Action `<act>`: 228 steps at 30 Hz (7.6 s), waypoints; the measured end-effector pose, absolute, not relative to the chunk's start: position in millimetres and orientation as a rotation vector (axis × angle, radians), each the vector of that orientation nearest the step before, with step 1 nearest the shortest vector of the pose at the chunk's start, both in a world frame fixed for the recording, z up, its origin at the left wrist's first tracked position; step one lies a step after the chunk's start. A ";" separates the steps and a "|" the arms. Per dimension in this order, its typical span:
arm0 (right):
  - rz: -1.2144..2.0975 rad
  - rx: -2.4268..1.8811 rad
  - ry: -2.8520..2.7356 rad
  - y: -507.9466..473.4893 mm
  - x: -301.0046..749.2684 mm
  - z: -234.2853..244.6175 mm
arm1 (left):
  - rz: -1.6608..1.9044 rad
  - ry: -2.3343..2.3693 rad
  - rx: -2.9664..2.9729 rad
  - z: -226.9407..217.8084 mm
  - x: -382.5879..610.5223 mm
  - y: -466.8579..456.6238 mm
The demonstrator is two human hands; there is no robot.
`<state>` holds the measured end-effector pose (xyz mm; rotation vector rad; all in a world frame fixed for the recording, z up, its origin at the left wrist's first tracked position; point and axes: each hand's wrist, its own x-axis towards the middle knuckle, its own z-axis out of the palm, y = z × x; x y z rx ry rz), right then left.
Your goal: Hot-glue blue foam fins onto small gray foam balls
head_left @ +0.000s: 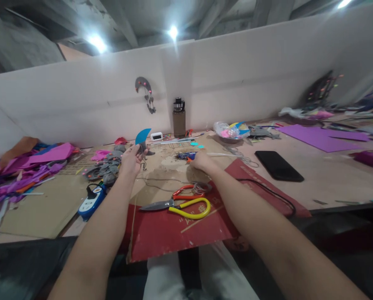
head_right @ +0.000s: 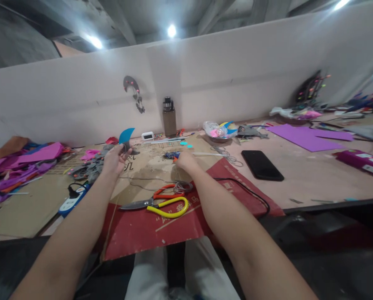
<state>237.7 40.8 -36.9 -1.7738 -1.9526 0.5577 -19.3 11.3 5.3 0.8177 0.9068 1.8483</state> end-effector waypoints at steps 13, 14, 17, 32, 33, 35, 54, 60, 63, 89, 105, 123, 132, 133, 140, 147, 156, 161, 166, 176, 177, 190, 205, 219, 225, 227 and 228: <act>0.866 -1.196 -1.499 23.8 215.6 -6.1 | 1.689 0.969 0.911 -8.3 -7.0 9.3; 0.861 -1.139 -1.503 18.8 214.2 -3.0 | 1.680 0.969 0.922 -8.5 -7.2 9.2; 0.814 -1.048 -1.528 3.9 212.9 6.0 | 1.696 0.988 0.928 -9.5 -8.5 9.9; 0.793 -0.767 -1.730 -7.6 198.4 -5.6 | 1.637 1.069 1.021 -7.0 3.3 4.7; 0.764 -0.772 -1.751 -7.9 198.1 -6.0 | 1.633 1.077 1.030 -6.9 4.2 4.2; 0.699 -0.778 -1.776 -8.6 197.7 -6.3 | 1.635 1.085 1.044 -7.9 5.5 4.1; 0.531 -0.933 -1.891 -10.7 197.3 -6.7 | 1.629 1.092 1.102 -6.4 13.2 1.1; 0.519 -0.930 -1.910 -10.1 199.0 -6.1 | 1.669 1.076 1.072 -6.3 11.9 1.3; 0.517 -0.932 -1.919 -10.2 199.1 -6.2 | 1.667 1.073 1.080 -5.1 12.7 0.2; 0.491 -0.949 -1.863 -6.8 199.8 -6.7 | 1.702 1.085 1.102 -5.2 5.3 3.1; 0.406 -1.044 -1.850 -6.4 203.0 -6.8 | 1.778 1.010 1.045 -1.0 3.0 2.1; 0.354 -1.536 -1.776 24.4 223.9 -22.7 | 1.852 1.224 1.432 1.5 22.2 -9.8; 1.414 -0.693 -1.227 -3.7 147.8 -17.9 | 1.896 1.421 1.651 2.0 32.3 -16.2; 1.526 -0.624 -1.176 -7.3 145.6 -16.0 | 1.893 1.416 1.633 1.8 31.9 -16.1; 1.532 -0.683 -1.148 -6.2 163.7 -4.9 | 1.820 1.075 1.297 -0.3 33.8 -12.9; 1.013 -0.846 -1.294 15.8 173.2 -12.6 | 1.688 1.040 1.181 5.2 42.6 -20.9; 0.947 -0.826 -1.310 13.9 174.9 -9.2 | 1.609 0.951 1.112 7.7 42.7 -21.6; 1.039 -0.822 -1.252 10.3 177.1 -6.9 | 1.552 0.929 1.106 8.8 42.6 -22.6; 1.128 -0.825 -1.204 5.5 178.0 -4.2 | 1.521 0.903 1.124 5.7 39.7 -20.8; 1.325 -0.722 -1.182 -4.4 181.4 3.7 | 1.431 0.880 1.059 7.5 38.9 -19.0; 1.328 -0.715 -1.185 -6.3 181.0 4.6 | 1.420 0.888 1.050 7.9 39.4 -19.1; 1.385 -0.710 -1.119 -10.9 173.5 3.1 | 1.534 0.910 1.088 -2.7 46.5 -17.6; 1.320 -0.743 -1.251 -1.6 169.5 -7.8 | 1.524 1.070 1.501 -10.2 56.0 -18.8; 0.707 -0.863 -1.560 -1.1 180.4 -5.6 | 1.599 1.179 1.319 -12.6 48.5 -14.8; 0.695 -0.922 -1.517 5.9 185.4 -7.9 | 1.578 1.084 1.136 -13.1 48.5 -11.3; 0.709 -0.955 -1.509 7.3 185.8 -8.0 | 1.554 1.040 1.135 -12.7 49.3 -11.8; 0.723 -0.964 -1.502 8.2 185.6 -8.4 | 1.551 1.025 1.139 -12.5 49.7 -12.1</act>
